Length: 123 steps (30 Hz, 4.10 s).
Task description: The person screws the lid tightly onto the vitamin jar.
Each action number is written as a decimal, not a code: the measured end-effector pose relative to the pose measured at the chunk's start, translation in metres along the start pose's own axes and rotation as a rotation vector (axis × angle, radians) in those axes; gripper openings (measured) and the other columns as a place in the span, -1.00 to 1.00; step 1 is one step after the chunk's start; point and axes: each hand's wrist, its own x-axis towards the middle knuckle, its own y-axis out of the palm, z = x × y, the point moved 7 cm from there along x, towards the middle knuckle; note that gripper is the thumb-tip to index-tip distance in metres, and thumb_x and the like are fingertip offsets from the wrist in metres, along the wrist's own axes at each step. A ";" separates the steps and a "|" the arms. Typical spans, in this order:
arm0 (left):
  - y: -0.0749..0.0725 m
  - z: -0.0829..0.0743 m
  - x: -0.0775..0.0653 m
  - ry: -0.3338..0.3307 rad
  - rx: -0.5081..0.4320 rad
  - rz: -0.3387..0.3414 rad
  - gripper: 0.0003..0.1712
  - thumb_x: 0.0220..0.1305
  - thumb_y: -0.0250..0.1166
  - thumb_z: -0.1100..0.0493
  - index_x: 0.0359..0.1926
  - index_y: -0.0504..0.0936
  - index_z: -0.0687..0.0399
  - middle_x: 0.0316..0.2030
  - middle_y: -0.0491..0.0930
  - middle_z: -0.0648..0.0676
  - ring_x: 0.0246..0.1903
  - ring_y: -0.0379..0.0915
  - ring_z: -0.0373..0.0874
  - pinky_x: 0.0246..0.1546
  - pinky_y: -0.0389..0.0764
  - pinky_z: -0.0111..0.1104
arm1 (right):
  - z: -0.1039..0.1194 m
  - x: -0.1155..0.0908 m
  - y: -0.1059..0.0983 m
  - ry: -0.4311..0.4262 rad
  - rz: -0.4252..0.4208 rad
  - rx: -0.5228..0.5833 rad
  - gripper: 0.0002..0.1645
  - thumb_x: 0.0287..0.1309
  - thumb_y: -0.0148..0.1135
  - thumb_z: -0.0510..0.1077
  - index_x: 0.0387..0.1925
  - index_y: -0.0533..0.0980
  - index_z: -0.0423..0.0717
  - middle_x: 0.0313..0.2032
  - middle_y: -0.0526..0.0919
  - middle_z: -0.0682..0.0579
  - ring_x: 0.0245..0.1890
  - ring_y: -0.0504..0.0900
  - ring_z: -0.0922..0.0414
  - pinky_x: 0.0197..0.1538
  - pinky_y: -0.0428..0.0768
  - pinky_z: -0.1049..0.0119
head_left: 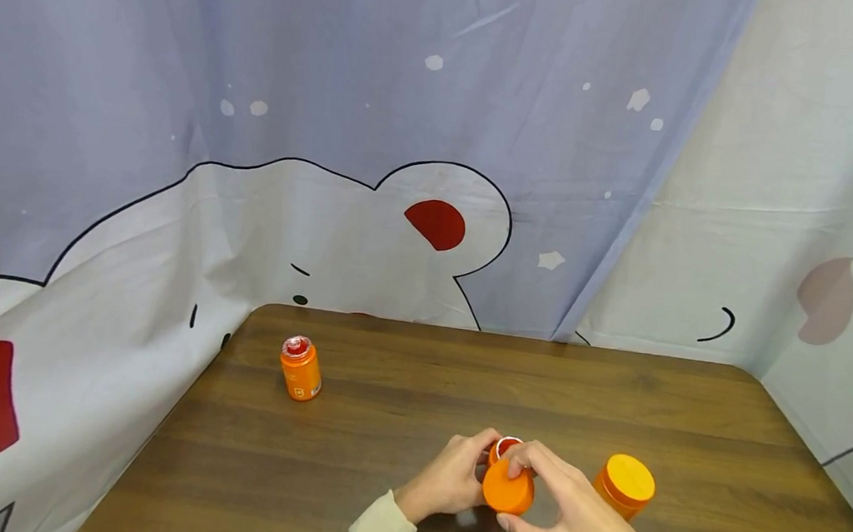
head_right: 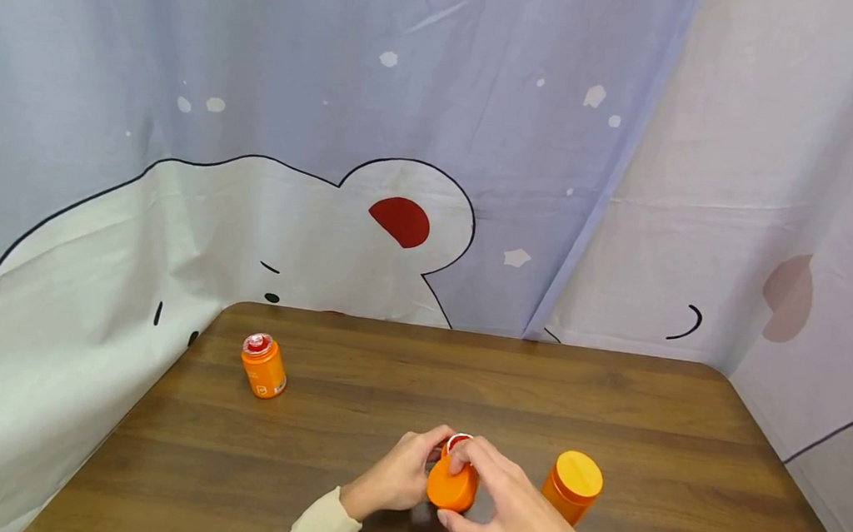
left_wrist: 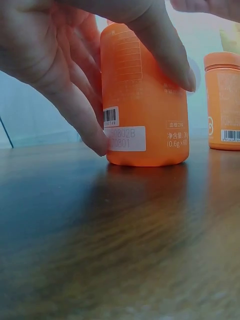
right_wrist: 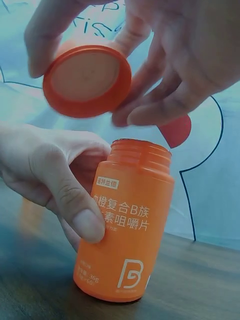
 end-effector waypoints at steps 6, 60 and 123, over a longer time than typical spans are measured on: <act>0.001 0.003 0.000 -0.042 -0.001 0.026 -0.44 -0.14 0.50 0.08 -0.09 0.45 0.03 -0.15 0.60 -0.04 -0.14 0.53 -0.29 -0.18 0.50 -0.57 | -0.011 0.001 -0.007 0.089 -0.097 0.004 -0.47 -0.11 0.43 -0.13 -0.12 0.34 0.01 -0.03 0.47 0.14 -0.07 0.48 0.23 0.02 0.37 0.56; 0.001 0.008 0.000 -0.142 -0.015 0.043 -0.40 -0.20 0.52 0.04 -0.10 0.42 -0.09 -0.19 0.59 -0.15 -0.16 0.51 -0.36 -0.15 0.50 -0.51 | -0.070 -0.011 0.009 0.342 -0.088 0.213 -0.36 -0.07 0.38 0.00 0.02 0.28 -0.01 0.02 0.52 0.17 0.06 0.50 0.16 0.07 0.43 0.44; 0.002 0.005 -0.001 -0.134 -0.054 0.064 -0.42 -0.19 0.52 0.08 -0.13 0.40 -0.07 -0.23 0.58 -0.17 -0.18 0.51 -0.37 -0.16 0.50 -0.51 | -0.063 -0.010 0.006 0.287 -0.117 -0.015 -0.38 -0.04 0.37 0.00 0.10 0.35 0.21 -0.03 0.50 0.25 -0.03 0.46 0.26 0.02 0.42 0.34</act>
